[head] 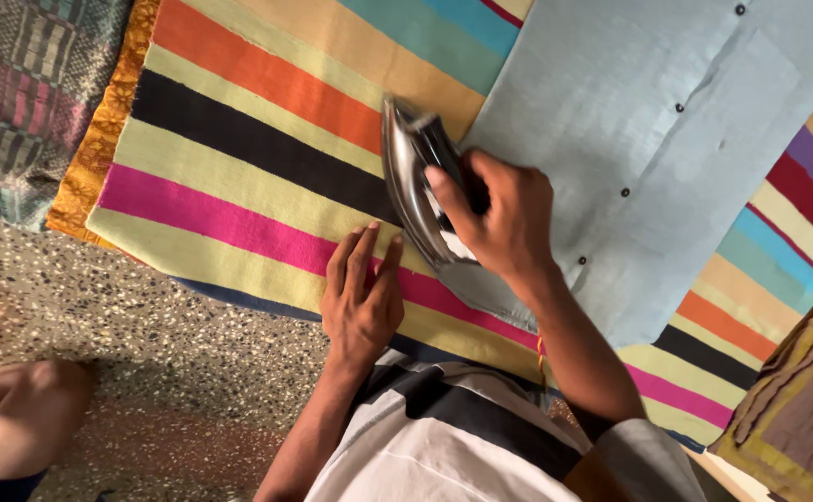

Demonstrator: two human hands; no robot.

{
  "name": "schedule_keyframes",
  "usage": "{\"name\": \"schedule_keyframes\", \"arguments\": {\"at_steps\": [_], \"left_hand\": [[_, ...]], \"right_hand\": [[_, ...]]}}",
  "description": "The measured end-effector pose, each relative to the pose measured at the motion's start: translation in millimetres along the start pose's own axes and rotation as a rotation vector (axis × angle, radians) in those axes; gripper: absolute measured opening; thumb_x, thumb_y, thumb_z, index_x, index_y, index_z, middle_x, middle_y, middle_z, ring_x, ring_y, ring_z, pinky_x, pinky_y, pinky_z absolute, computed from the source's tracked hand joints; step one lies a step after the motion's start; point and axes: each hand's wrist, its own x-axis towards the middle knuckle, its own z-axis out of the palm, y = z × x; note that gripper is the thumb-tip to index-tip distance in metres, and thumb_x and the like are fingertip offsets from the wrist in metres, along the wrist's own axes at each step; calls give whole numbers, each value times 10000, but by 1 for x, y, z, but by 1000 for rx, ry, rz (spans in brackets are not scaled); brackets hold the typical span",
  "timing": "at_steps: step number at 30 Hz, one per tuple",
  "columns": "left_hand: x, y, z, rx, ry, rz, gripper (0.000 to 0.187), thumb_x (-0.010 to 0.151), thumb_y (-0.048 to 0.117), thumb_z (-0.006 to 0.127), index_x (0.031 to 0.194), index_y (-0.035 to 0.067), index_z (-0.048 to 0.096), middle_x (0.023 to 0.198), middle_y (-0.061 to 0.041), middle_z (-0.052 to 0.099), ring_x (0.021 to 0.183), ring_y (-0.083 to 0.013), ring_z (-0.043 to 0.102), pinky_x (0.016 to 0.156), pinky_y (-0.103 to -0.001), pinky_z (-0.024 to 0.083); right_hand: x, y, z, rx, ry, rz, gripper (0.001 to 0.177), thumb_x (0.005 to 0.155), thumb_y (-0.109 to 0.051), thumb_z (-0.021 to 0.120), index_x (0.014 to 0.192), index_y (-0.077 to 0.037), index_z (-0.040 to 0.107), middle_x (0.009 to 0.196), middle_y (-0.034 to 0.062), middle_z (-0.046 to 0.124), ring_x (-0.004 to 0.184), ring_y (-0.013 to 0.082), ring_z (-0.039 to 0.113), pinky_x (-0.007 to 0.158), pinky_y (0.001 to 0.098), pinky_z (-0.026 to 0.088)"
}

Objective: The person irons a light blue button-up shirt laid flat on a striped mat. They use a handheld iron to smooth the front placket, collar, and body of the shirt, adjusting the fabric with their hands between passes.

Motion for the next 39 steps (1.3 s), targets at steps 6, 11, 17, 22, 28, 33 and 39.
{"name": "schedule_keyframes", "arguments": {"at_steps": [6, 11, 17, 22, 28, 33, 39], "left_hand": [[-5, -1, 3, -19, 82, -4, 372, 824, -47, 625, 1186, -22, 705, 1350, -165, 625, 1283, -384, 594, 1083, -471, 514], [-8, 0, 4, -15, 119, 0, 343, 819, -53, 622, 1151, -22, 704, 1329, -158, 630, 1271, -383, 596, 1070, -469, 516], [-7, 2, 3, -8, 128, -7, 341, 804, -49, 627, 1135, -16, 704, 1322, -144, 636, 1259, -377, 599, 1059, -470, 517], [-4, 3, 2, 2, 122, -14, 347, 797, -58, 613, 1128, -8, 705, 1300, -144, 648, 1243, -376, 612, 1051, -469, 519], [-3, 5, 4, 36, 123, -8, 328, 835, -60, 593, 1143, -13, 697, 1295, -154, 650, 1236, -383, 610, 1057, -473, 511], [-6, 6, 7, 23, 134, -30, 304, 868, -55, 561, 1146, -25, 678, 1285, -161, 659, 1243, -382, 614, 1070, -475, 505], [-8, -4, 8, -61, 204, 23, 290, 948, -40, 497, 1197, -37, 646, 1273, -175, 681, 1262, -368, 618, 1105, -492, 487]], "right_hand": [[14, -1, 8, -37, 31, -77, 462, 1057, -446, 632, 790, -68, 641, 585, 75, 603, 505, 217, 624, 498, 366, 446], [3, 3, 4, -100, 18, -87, 485, 1074, -443, 612, 782, -58, 649, 575, 104, 604, 514, 274, 626, 526, 396, 465], [-22, 0, -6, -105, -36, 27, 419, 1029, -425, 625, 834, -59, 688, 566, 122, 599, 507, 299, 631, 495, 406, 454], [-23, -3, 0, -74, 57, 35, 412, 1004, -416, 660, 805, -55, 677, 570, 123, 601, 506, 297, 629, 496, 408, 456], [9, 2, 21, 90, 176, 85, 457, 1028, -468, 617, 788, -82, 657, 563, 50, 590, 470, 193, 597, 473, 363, 425], [8, 7, 16, 417, 228, 148, 492, 1060, -509, 577, 845, -70, 635, 624, -37, 554, 532, 72, 499, 486, 290, 366], [-25, 2, -13, 790, 221, 191, 470, 1102, -475, 535, 1061, -17, 628, 785, -60, 570, 638, 36, 466, 547, 240, 374]]}}
